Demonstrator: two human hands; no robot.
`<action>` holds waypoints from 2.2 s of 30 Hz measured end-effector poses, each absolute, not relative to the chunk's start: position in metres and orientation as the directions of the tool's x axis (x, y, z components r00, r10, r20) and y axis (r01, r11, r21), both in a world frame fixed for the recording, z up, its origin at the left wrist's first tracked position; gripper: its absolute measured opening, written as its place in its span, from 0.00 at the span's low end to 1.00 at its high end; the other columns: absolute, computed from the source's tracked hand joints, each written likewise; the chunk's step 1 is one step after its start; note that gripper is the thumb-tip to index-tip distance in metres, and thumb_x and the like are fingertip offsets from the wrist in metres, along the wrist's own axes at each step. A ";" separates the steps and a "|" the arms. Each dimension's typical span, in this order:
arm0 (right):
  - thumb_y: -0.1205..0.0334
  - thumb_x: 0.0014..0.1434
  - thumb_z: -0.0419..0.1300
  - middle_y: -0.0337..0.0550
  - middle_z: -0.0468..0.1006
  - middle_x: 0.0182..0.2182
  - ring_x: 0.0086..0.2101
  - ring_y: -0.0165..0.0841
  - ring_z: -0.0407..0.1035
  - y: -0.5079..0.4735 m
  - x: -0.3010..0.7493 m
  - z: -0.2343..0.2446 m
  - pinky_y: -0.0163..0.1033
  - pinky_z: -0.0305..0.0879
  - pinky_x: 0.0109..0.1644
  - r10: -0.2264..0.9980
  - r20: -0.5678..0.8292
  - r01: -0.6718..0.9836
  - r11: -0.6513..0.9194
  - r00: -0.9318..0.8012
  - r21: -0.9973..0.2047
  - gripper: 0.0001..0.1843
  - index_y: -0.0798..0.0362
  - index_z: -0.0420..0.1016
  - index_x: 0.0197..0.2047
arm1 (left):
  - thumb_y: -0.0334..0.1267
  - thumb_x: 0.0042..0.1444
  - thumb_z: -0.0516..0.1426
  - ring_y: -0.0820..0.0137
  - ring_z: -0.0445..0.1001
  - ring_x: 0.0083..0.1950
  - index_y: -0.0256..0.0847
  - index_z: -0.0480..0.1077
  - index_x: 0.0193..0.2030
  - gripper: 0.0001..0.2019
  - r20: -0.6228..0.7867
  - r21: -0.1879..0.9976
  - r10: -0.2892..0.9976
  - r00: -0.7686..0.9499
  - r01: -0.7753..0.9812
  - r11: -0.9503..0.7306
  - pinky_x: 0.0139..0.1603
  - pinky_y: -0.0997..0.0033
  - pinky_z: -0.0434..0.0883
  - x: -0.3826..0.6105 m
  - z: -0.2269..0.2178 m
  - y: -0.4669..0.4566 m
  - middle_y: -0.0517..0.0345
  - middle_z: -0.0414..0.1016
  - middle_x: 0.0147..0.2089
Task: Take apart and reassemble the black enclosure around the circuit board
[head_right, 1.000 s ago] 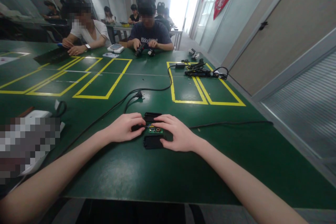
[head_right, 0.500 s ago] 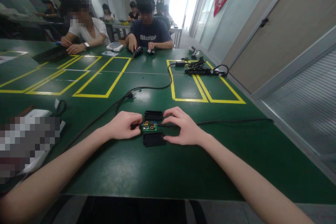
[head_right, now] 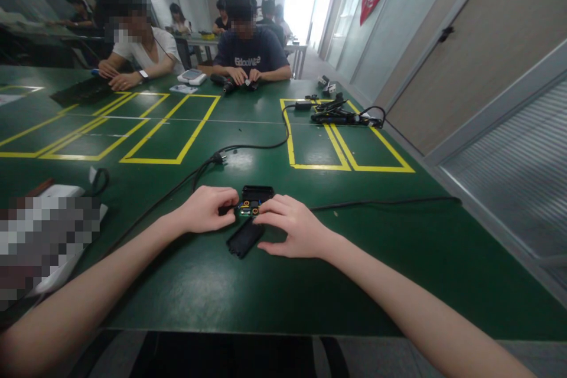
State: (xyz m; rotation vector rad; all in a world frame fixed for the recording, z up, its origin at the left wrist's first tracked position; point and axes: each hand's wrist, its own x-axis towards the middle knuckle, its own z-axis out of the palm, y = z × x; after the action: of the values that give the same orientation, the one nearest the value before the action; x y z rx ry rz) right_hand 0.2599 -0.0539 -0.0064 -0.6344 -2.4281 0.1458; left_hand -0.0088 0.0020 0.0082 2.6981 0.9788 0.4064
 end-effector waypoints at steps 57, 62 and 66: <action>0.59 0.70 0.60 0.40 0.78 0.27 0.22 0.29 0.67 -0.042 0.288 -0.008 0.34 0.62 0.26 0.747 0.408 0.586 0.665 -0.525 -0.464 0.09 0.53 0.78 0.40 | 0.37 0.48 0.57 0.78 0.56 0.22 0.39 0.66 0.31 0.05 0.045 0.831 0.769 0.637 0.403 -0.383 0.26 0.77 0.54 -0.010 0.010 0.002 0.70 0.59 0.20; 0.60 0.69 0.60 0.39 0.76 0.26 0.22 0.27 0.67 -0.047 0.286 -0.005 0.32 0.62 0.26 0.700 0.427 0.518 0.712 -0.572 -0.474 0.08 0.54 0.77 0.38 | 0.37 0.43 0.57 0.79 0.58 0.23 0.38 0.68 0.31 0.07 -0.094 0.907 0.736 0.671 0.363 -0.215 0.26 0.78 0.54 -0.014 0.010 0.004 0.69 0.64 0.22; 0.61 0.68 0.61 0.37 0.75 0.24 0.22 0.26 0.67 -0.049 0.283 -0.003 0.31 0.62 0.27 0.666 0.443 0.500 0.745 -0.601 -0.441 0.08 0.54 0.76 0.36 | 0.38 0.42 0.59 0.78 0.60 0.23 0.37 0.69 0.31 0.09 -0.147 0.910 0.698 0.701 0.372 -0.182 0.25 0.79 0.55 -0.015 0.011 0.004 0.68 0.64 0.21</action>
State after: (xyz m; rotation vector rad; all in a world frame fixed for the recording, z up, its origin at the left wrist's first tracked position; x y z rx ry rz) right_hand 0.2831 -0.0488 -0.0031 -0.8747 -2.3451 0.3635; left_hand -0.0153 0.0037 0.0107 1.7970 0.8475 0.3655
